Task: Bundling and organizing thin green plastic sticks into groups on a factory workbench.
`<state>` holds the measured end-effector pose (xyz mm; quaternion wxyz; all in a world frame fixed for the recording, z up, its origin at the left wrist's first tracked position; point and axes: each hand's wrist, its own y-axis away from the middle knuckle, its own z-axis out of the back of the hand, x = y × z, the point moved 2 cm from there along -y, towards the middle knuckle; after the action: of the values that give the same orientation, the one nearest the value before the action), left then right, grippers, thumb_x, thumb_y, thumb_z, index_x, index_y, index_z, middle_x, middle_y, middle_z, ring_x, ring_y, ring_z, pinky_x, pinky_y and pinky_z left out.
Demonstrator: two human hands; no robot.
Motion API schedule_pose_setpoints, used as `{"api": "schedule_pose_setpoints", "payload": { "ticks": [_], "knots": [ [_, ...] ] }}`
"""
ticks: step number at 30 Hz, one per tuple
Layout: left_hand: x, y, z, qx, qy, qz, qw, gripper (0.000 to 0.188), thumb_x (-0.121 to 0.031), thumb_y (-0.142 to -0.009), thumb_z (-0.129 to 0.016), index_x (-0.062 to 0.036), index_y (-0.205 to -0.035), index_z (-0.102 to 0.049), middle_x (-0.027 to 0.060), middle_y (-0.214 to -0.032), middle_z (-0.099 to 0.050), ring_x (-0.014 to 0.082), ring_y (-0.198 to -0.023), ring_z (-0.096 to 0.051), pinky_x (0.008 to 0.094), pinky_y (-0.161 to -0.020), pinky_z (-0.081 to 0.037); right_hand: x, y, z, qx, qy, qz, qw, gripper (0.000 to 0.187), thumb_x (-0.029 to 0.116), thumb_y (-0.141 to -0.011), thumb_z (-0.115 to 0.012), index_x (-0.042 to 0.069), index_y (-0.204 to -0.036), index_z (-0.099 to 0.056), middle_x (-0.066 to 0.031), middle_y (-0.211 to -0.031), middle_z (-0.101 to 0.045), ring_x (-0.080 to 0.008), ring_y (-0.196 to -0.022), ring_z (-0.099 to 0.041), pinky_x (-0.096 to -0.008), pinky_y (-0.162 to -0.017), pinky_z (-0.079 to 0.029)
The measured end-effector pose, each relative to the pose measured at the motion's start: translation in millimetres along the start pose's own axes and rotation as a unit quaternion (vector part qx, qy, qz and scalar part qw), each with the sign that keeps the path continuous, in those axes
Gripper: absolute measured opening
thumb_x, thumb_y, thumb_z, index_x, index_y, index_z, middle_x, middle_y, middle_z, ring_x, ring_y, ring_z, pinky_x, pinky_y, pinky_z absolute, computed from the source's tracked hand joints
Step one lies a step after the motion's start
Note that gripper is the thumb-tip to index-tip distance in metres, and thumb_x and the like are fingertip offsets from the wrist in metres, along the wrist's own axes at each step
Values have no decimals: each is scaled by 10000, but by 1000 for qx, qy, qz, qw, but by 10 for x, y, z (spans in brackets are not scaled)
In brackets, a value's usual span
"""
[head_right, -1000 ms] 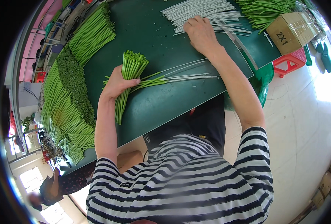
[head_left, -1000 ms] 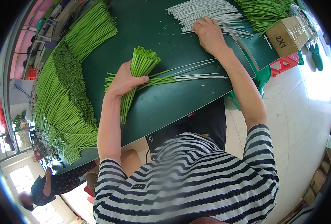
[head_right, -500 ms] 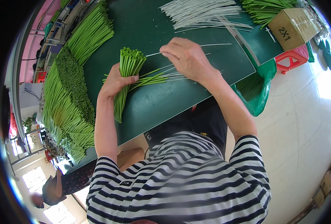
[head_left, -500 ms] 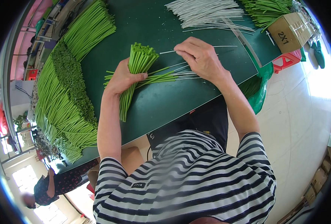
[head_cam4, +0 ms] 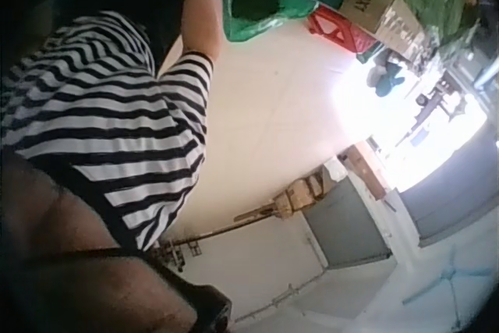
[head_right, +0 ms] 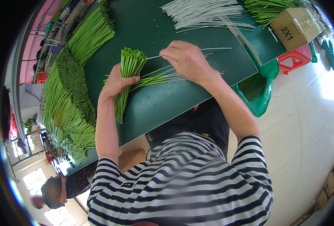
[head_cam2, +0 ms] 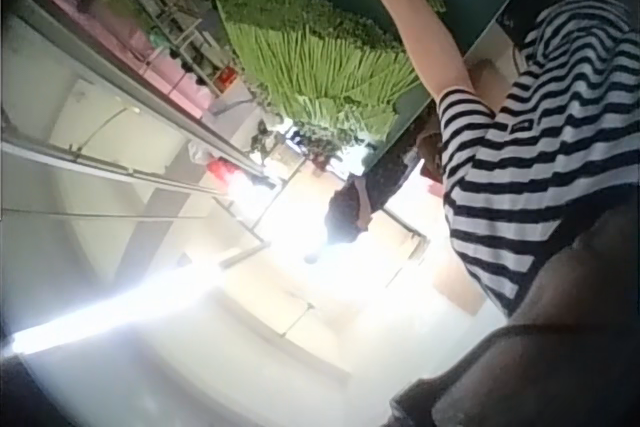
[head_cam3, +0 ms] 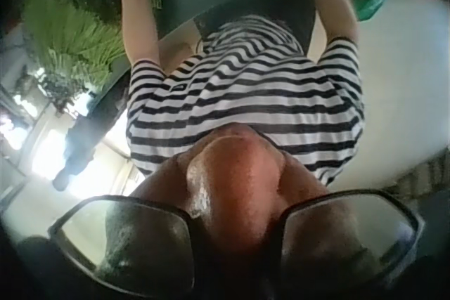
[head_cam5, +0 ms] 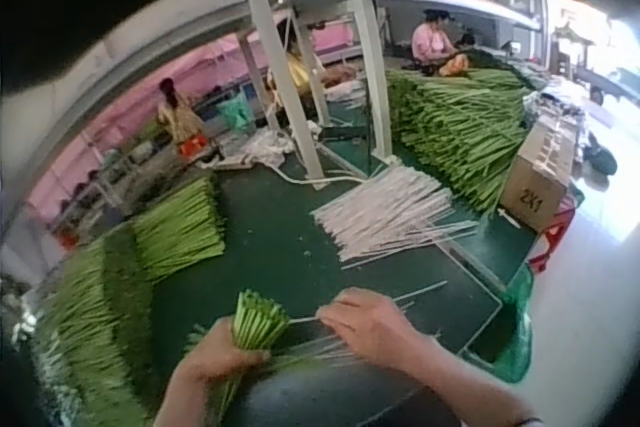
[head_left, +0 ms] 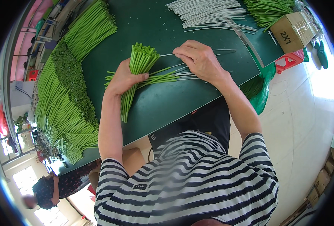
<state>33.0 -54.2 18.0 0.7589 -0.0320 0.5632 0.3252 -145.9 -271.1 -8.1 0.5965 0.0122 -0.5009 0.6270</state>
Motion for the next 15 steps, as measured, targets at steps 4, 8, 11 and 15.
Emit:
{"api": "schedule_pose_setpoints", "payload": {
  "ticks": [4, 8, 11, 15],
  "knots": [
    [15, -7, 4, 8, 8, 6, 1000, 494, -6, -782, -826, 58, -1246, -666, 73, -1104, -741, 151, -987, -684, 317, -948, -536, -49, -4, -8, -31, -1, -10, 999, 97, 75, -924, -747, 45, -1015, -759, -103, -906, -699, -321, -838, -688, -415, -716, -558],
    [-4, -7, 1, 6, 1, 0, 1000, 502, -5, -781, -825, 56, -1253, -667, 76, -1113, -744, 155, -999, -685, 318, -965, -530, -22, -21, -17, -24, 8, -14, 1000, 104, 82, -924, -744, 50, -1021, -766, -105, -911, -702, -322, -851, -691, -415, -726, -563],
    [0, -2, -2, 6, -3, 4, 1000, 510, -9, -778, -829, 53, -1258, -667, 78, -1123, -745, 157, -1005, -686, 318, -974, -528, -59, -3, -60, -13, 9, -5, 1000, 103, 85, -927, -736, 52, -1018, -771, -107, -914, -703, -326, -859, -691, -416, -734, -566],
    [-27, -1, -6, 4, -2, 10, 1000, 521, -15, -772, -834, 50, -1262, -668, 79, -1130, -747, 160, -1015, -689, 319, -985, -526, -73, 4, -63, -4, 4, -13, 1000, 104, 82, -928, -728, 46, -1017, -770, -108, -916, -705, -331, -862, -691, -416, -737, -567]
  ]
}}
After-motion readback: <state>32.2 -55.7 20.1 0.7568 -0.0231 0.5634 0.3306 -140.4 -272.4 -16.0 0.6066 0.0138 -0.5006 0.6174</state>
